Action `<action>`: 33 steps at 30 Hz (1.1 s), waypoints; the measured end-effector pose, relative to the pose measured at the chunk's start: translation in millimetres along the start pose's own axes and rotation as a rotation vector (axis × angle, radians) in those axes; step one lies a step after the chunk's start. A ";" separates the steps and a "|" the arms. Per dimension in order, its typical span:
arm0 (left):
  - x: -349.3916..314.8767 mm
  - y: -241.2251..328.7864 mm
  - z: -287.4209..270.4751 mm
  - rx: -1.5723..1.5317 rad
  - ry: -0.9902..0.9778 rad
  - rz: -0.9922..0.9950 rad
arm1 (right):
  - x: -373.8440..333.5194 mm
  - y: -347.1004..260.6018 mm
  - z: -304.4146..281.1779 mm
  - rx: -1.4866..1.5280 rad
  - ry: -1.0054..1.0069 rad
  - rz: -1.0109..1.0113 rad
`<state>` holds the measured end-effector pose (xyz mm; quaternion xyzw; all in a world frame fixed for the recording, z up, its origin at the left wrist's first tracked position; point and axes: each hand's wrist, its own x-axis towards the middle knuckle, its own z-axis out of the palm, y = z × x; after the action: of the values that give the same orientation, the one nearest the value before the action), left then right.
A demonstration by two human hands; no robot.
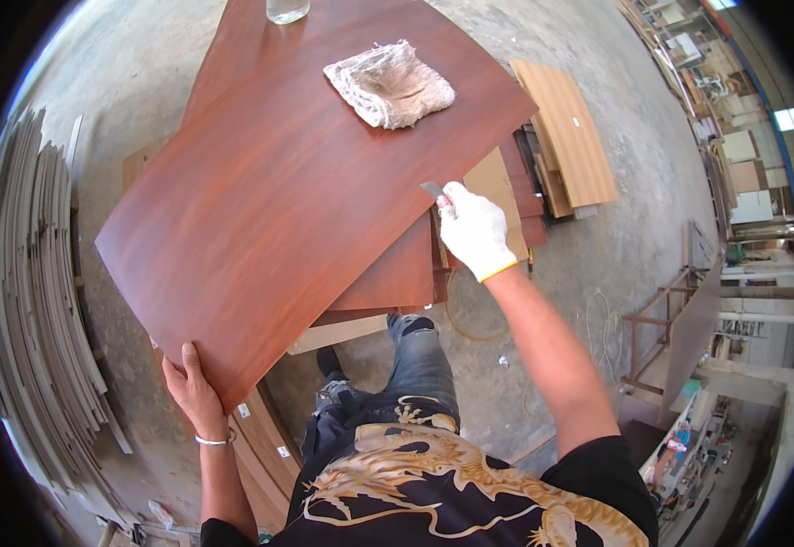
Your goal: The person wipes a reddish-brown wood panel with a cloth, pours liquid from a bottle onto the cloth, and scrubs the surface. They use a small blade to scrape the panel and continue wiping. The person repeats this process on multiple panels, stacking them as they finish.
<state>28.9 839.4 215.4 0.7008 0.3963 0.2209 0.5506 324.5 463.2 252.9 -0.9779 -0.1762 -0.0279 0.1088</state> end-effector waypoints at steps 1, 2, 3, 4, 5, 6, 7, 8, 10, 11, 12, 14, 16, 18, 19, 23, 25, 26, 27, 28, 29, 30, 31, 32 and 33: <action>0.2 0.8 -0.2 0.006 0.005 0.000 | -3.7 -5.4 1.4 -0.003 -0.005 0.001; -0.3 2.5 1.5 0.012 0.009 0.000 | -6.8 -8.9 2.9 -0.023 0.008 -0.028; -1.1 5.2 1.2 0.021 0.020 0.001 | -8.7 -16.2 3.8 -0.029 -0.015 -0.018; -1.8 9.0 4.7 0.010 0.028 0.021 | -10.7 -22.7 1.6 -0.041 -0.036 -0.005; -3.0 13.9 8.3 0.000 0.037 0.040 | -13.0 -28.7 1.0 -0.053 -0.057 0.008; -3.5 15.8 10.0 -0.013 0.045 0.060 | -15.9 -32.5 1.2 -0.059 -0.051 0.002; -2.3 13.2 7.4 0.014 0.030 0.051 | -19.3 -36.3 2.0 -0.065 -0.045 -0.005; -0.2 8.3 4.1 0.040 0.015 0.042 | -22.4 -39.7 2.4 -0.070 -0.039 -0.012; 1.6 -0.1 -1.6 0.093 0.005 0.017 | -27.8 -48.0 3.6 -0.067 -0.023 -0.031; 2.5 -4.1 -2.6 0.116 0.008 0.000 | -30.3 -51.9 3.9 -0.066 -0.015 -0.041; 3.9 -2.9 -3.6 0.142 0.009 -0.017 | -33.3 -55.0 5.4 -0.068 -0.010 -0.051; 0.8 1.7 3.4 0.057 0.021 0.029 | -39.4 -61.0 7.7 -0.074 -0.001 -0.070; 0.1 4.0 2.9 0.027 0.018 0.053 | -44.5 -72.1 6.4 -0.083 -0.029 -0.069; 1.1 6.7 -1.6 0.055 -0.021 0.000 | -51.3 -82.2 6.3 -0.081 -0.038 -0.074; 1.6 7.9 -2.5 0.069 -0.041 -0.027 | -55.6 -87.4 7.5 -0.075 -0.033 -0.080; 8.9 17.5 -10.0 -0.014 -0.109 -0.082 | -70.5 -112.4 7.8 -0.053 -0.028 -0.105; 12.0 20.8 -10.9 -0.079 -0.145 -0.114 | -77.0 -121.1 9.9 -0.038 -0.014 -0.107; 14.0 21.5 -11.8 -0.112 -0.163 -0.129 | -79.6 -124.6 11.4 -0.034 -0.014 -0.111; 16.6 20.6 -13.3 -0.128 -0.196 -0.131 | -82.4 -128.0 12.9 -0.029 -0.014 -0.115; 19.1 18.9 -14.6 -0.144 -0.230 -0.133 | -85.0 -131.0 14.0 -0.027 -0.019 -0.120; 21.7 18.0 -16.0 -0.161 -0.263 -0.135 | -87.4 -133.7 14.9 -0.025 -0.025 -0.124; 20.1 25.7 -15.9 -0.189 -0.274 -0.157 | -90.1 -137.1 16.7 -0.022 -0.032 -0.129; 19.9 28.2 -15.9 -0.199 -0.289 -0.166 | -93.0 -140.9 18.1 -0.027 -0.032 -0.131; 20.3 29.6 -16.2 -0.209 -0.305 -0.175 | -96.0 -144.8 19.2 -0.033 -0.032 -0.134; 21.9 30.0 -18.6 -0.219 -0.318 -0.183 | -98.7 -149.6 20.1 -0.038 -0.032 -0.138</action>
<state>37.3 865.6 246.6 0.6238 0.3399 0.0983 0.6969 179.9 571.0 254.5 -0.9656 -0.2445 -0.0231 0.0852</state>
